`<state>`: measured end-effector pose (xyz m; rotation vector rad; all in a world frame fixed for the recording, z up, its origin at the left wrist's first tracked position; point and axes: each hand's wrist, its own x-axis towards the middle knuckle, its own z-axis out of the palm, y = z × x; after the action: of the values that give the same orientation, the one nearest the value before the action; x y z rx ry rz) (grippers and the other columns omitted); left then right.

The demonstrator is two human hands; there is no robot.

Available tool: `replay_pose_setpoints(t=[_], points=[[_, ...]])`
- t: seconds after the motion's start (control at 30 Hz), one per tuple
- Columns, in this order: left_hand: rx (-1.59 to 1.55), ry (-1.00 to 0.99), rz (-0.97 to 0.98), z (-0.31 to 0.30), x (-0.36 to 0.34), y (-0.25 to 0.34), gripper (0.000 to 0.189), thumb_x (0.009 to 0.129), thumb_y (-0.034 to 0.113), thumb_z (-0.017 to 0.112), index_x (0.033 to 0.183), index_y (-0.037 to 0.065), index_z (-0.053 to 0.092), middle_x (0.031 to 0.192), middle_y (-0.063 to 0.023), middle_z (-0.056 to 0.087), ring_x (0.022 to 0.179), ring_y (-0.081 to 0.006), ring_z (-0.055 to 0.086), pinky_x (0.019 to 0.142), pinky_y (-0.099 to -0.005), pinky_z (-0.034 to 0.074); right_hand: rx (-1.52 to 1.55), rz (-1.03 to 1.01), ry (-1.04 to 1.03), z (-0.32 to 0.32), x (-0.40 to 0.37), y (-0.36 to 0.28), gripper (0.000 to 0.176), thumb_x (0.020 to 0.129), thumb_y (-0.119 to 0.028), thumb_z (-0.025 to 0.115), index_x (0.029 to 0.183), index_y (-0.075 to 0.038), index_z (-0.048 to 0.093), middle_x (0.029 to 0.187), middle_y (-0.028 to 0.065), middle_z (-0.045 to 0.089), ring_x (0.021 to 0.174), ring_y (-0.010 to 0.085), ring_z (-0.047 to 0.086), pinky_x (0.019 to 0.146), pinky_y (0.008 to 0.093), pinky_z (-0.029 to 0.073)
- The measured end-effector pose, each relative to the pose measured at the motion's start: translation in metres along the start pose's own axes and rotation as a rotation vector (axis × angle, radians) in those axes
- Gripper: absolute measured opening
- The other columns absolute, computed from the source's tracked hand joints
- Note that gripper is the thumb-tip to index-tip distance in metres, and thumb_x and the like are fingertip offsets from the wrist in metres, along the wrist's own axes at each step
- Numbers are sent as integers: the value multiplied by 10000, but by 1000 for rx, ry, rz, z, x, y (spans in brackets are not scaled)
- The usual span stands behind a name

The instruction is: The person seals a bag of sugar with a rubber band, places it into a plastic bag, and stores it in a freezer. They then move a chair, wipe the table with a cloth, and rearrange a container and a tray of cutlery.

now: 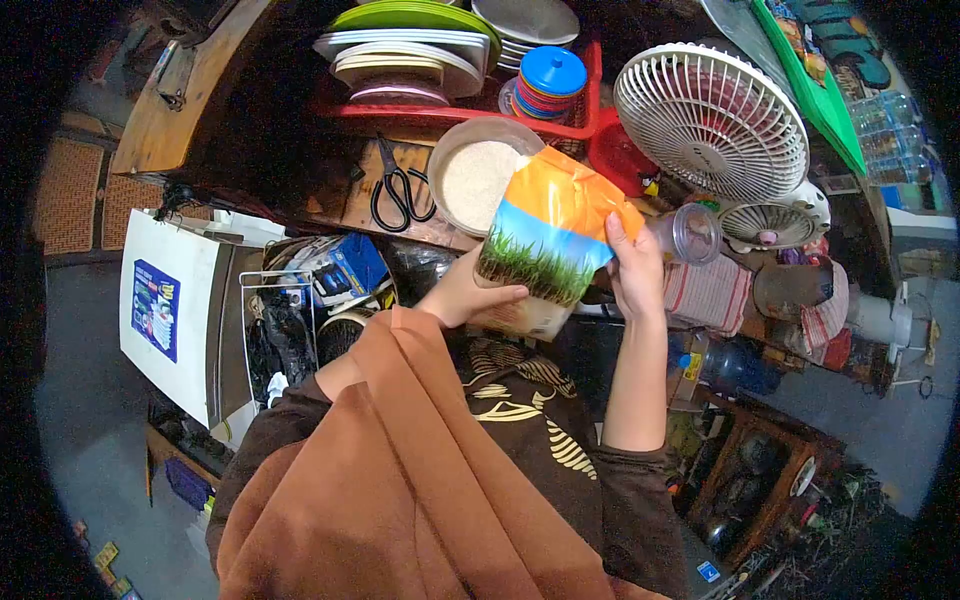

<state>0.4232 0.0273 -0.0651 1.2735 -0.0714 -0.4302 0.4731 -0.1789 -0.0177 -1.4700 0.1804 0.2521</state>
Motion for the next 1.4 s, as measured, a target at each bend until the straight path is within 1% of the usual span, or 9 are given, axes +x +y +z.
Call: replay_pose_setpoints(t=[0.13, 0.57, 0.83, 0.9, 0.97, 1.03, 1.13, 1.23, 1.4], points=[[274, 2, 52, -14, 0, 2, 772, 513, 158, 806, 1169, -16, 437, 1098, -89, 542, 1025, -150, 486, 911, -285, 358, 251, -22, -109, -2, 3, 22, 361, 876, -217, 489, 1181, -32, 432, 1166, 60, 508, 1073, 171, 488, 907, 326, 393], [520, 87, -95, -10, -19, 20, 709, 495, 120, 774, 1130, 42, 469, 1004, -90, 592, 959, -158, 544, 858, -286, 399, 378, -80, -178, -6, -3, 42, 363, 860, -181, 519, 1176, -20, 443, 1163, 77, 511, 1055, 183, 502, 919, 335, 382], [553, 150, -164, -35, -69, 5, 688, 506, 191, 802, 1094, 30, 483, 962, -91, 601, 910, -133, 556, 811, -284, 425, -121, -8, -279, 2, -17, 41, 265, 758, -93, 640, 977, 24, 549, 947, 67, 610, 839, 153, 585, 779, 267, 444], [213, 289, -87, -38, -83, -16, 648, 515, 132, 807, 1068, 48, 480, 945, -75, 603, 900, -136, 564, 804, -271, 426, -817, -588, -153, 0, -17, 40, 332, 725, -140, 665, 989, 21, 547, 929, 93, 613, 835, 231, 593, 766, 278, 454], [356, 331, -85, -47, -99, -18, 655, 531, 81, 806, 1086, 33, 462, 983, -60, 580, 928, -117, 529, 819, -274, 416, -951, -646, -56, -3, -19, 48, 435, 709, -185, 670, 1080, -13, 518, 1012, 127, 586, 938, 271, 562, 853, 337, 413], [-23, 459, -184, -62, -111, -41, 697, 520, 114, 819, 1106, 26, 451, 1013, -66, 574, 936, -127, 533, 825, -283, 419, -1431, -696, 95, -7, -17, 66, 495, 673, -204, 690, 1105, -49, 507, 1116, 118, 537, 1034, 294, 504, 944, 443, 320], [325, 494, 22, -55, -123, -17, 711, 520, 138, 823, 1112, 11, 451, 1045, -71, 563, 945, -144, 536, 834, -299, 421, -1447, -731, 29, -38, -10, 121, 481, 665, -172, 681, 1101, -69, 507, 1157, 87, 509, 1094, 261, 468, 978, 487, 254], [208, 677, 77, -55, -134, -33, 708, 517, 160, 826, 1101, -3, 462, 1036, -81, 568, 938, -164, 546, 837, -311, 425, -1366, -905, 35, -49, -14, 124, 324, 685, -77, 640, 997, -65, 550, 1049, 66, 569, 1025, 241, 527, 964, 476, 290], [248, 700, 45, -65, -141, -41, 666, 520, 157, 817, 1069, -17, 482, 989, -85, 582, 899, -169, 562, 809, -309, 441, -916, -1041, 482, -35, -27, 73, 97, 807, -7, 500, 890, -12, 549, 895, 118, 591, 862, 253, 574, 881, 408, 389]])
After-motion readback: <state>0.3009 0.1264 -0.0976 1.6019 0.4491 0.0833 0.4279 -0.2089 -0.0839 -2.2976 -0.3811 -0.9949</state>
